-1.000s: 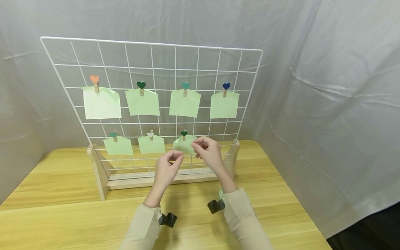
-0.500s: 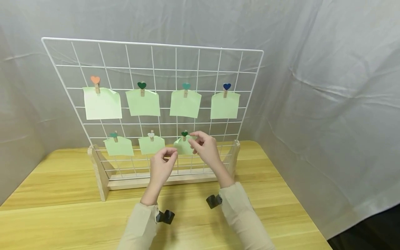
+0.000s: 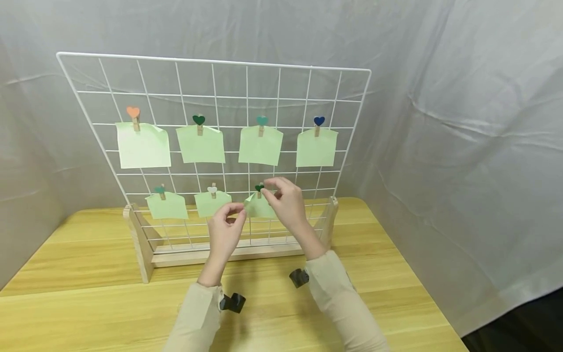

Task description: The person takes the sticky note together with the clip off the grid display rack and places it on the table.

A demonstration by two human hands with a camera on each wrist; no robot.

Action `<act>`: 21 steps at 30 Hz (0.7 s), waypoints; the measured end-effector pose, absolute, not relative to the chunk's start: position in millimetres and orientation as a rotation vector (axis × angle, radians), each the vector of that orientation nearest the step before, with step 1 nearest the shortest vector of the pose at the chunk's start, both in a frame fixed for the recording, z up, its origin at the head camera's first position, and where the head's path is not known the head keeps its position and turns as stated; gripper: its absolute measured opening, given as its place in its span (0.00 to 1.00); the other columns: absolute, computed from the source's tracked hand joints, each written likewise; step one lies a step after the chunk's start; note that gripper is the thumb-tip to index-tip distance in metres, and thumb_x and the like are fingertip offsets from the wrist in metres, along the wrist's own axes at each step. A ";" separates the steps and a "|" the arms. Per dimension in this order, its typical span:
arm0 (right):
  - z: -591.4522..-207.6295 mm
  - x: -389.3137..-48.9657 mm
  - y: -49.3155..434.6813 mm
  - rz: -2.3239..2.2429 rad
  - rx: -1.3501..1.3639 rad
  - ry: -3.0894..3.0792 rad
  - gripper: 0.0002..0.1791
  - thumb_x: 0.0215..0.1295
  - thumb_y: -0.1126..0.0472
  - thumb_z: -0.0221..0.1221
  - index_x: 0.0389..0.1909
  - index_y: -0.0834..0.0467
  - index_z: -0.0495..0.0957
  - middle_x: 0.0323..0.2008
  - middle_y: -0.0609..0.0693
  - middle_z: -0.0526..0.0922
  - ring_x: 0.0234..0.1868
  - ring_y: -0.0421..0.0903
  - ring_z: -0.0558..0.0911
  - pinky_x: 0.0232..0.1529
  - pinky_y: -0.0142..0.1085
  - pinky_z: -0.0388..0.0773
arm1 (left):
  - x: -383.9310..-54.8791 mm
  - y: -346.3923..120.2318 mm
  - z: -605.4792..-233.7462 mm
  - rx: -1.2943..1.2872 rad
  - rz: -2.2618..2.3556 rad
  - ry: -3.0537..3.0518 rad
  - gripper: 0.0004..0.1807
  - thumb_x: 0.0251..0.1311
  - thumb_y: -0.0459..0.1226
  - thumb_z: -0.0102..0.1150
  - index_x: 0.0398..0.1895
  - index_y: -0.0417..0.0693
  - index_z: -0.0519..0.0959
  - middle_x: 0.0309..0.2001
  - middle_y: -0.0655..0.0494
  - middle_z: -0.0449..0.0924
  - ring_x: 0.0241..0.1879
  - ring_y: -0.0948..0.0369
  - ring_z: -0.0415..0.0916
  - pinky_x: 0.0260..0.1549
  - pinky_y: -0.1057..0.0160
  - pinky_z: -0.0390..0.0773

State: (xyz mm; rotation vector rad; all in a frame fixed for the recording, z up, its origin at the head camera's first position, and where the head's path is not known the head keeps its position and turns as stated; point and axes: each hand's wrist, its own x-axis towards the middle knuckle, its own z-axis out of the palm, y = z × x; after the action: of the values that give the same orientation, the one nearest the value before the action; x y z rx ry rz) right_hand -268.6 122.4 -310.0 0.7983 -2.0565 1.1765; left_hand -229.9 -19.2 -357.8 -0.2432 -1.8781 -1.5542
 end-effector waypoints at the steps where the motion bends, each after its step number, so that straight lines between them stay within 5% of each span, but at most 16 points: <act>1: -309.4 -268.4 122.1 1.154 0.798 -2.062 0.09 0.54 0.70 0.60 0.36 0.70 0.78 0.36 0.60 0.80 0.16 0.45 0.77 0.12 0.27 0.67 | -230.2 -18.8 -358.1 -0.238 -1.557 -1.881 0.06 0.50 0.26 0.57 0.33 0.33 0.78 0.33 0.44 0.78 0.34 0.54 0.75 0.29 0.61 0.77; 21: -300.9 -268.0 112.5 0.793 0.762 -2.249 0.16 0.59 0.65 0.56 0.47 0.69 0.74 0.42 0.63 0.79 0.08 0.38 0.72 0.08 0.25 0.63 | -235.5 -14.7 -365.6 -0.258 -1.595 -1.879 0.11 0.51 0.26 0.54 0.40 0.32 0.74 0.40 0.43 0.77 0.37 0.51 0.76 0.32 0.56 0.77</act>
State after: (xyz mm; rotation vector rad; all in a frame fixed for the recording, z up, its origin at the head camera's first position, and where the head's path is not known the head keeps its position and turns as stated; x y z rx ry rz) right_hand -268.0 112.5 -300.9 0.7620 -2.2492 0.7929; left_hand -235.5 -14.7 -365.6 -0.2578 -1.8792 -1.5953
